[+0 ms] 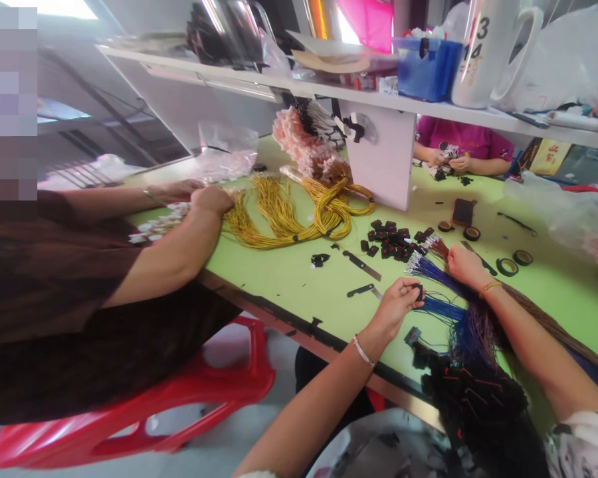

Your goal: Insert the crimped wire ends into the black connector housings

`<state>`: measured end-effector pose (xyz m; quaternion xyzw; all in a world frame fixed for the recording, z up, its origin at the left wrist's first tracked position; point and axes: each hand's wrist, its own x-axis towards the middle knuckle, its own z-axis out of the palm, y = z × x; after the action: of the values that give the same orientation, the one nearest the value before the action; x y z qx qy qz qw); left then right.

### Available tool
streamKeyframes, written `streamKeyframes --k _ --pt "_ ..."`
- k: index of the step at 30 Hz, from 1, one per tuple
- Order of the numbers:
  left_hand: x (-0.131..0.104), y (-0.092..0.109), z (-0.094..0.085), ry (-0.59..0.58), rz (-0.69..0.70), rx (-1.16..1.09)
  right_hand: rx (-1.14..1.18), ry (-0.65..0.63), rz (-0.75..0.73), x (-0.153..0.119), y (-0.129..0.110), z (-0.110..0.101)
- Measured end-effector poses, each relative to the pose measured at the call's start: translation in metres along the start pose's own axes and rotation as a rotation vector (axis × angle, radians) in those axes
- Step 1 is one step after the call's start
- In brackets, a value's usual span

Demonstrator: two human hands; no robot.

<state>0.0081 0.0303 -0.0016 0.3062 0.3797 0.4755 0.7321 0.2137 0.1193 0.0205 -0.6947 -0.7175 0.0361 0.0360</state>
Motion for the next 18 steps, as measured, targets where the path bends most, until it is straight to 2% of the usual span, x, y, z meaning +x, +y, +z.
streamKeyframes --k 3,6,11,14,18 --pt "0.001 -0.001 0.000 -0.012 -0.004 -0.009 0.107 -0.005 0.022 0.002 0.003 -0.011" --pt "0.002 -0.003 0.001 -0.028 -0.014 -0.017 0.245 0.043 0.008 0.007 -0.006 -0.021" --pt "0.001 -0.004 -0.001 -0.039 -0.012 -0.031 0.522 0.095 -0.176 0.007 -0.036 -0.031" --pt "0.001 -0.004 -0.002 -0.051 -0.008 -0.077 0.697 0.089 -0.251 -0.007 -0.047 -0.032" --pt "0.003 -0.004 -0.002 -0.064 -0.002 -0.160 0.812 0.017 -0.276 -0.036 -0.047 -0.027"
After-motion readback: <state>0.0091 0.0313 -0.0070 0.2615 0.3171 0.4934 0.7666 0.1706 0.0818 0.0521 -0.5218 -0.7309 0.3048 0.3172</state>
